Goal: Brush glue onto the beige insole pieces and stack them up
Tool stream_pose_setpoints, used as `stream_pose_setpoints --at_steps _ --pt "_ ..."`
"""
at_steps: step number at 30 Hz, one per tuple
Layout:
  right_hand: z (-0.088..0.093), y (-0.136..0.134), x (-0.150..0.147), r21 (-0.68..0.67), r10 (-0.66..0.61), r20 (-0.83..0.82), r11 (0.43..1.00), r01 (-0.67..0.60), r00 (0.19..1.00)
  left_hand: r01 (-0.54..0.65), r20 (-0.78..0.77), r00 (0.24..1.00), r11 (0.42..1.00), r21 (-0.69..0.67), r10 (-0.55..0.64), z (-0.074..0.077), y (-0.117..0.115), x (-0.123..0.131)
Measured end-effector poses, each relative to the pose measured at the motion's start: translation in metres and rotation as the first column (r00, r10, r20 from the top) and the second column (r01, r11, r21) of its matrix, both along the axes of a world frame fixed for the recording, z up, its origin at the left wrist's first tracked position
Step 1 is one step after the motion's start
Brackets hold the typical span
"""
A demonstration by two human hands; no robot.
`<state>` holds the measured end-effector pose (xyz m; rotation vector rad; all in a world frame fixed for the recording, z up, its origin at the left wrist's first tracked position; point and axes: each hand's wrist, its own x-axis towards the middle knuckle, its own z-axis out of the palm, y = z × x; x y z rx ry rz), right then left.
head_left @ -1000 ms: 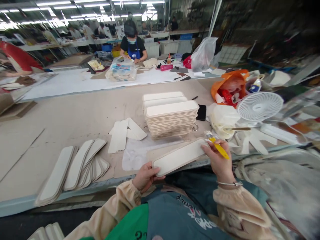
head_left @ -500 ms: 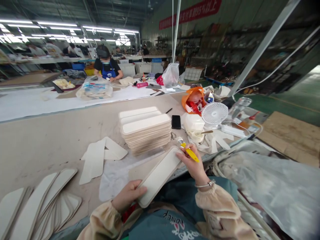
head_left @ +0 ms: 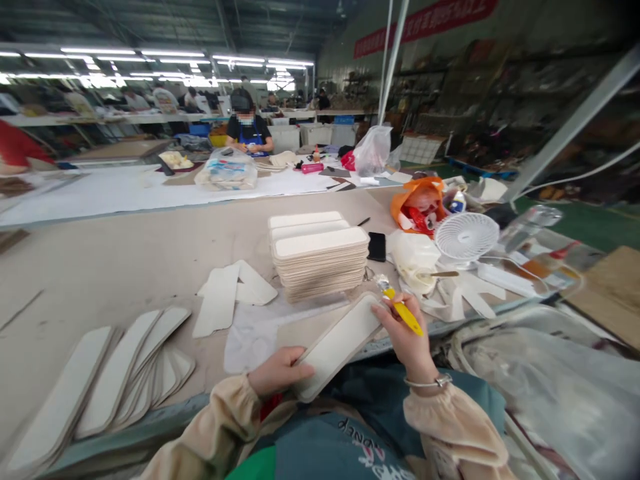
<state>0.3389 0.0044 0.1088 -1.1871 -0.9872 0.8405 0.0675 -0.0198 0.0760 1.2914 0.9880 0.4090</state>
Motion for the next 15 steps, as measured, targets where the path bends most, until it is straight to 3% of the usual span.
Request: stream_pose_setpoints --at_steps 2,5,10,15 --pt "0.000 -0.003 -0.004 0.004 -0.009 0.012 1.000 0.009 1.000 0.086 -0.072 0.994 0.992 0.092 -0.080 0.008 0.006 0.001" --pt "-0.004 -0.006 -0.009 0.012 -0.012 0.022 1.000 0.011 1.000 0.088 -0.132 0.989 0.987 0.132 -0.070 0.016 0.012 0.005" --pt "-0.005 -0.008 -0.015 0.007 -0.036 0.047 0.999 0.036 0.998 0.084 -0.092 0.993 0.992 0.090 -0.076 0.018 0.011 0.006" --pt "0.000 -0.022 -0.025 0.031 0.026 -0.014 0.999 -0.026 1.000 0.054 -0.021 0.998 0.998 0.019 -0.053 0.022 0.000 -0.012"
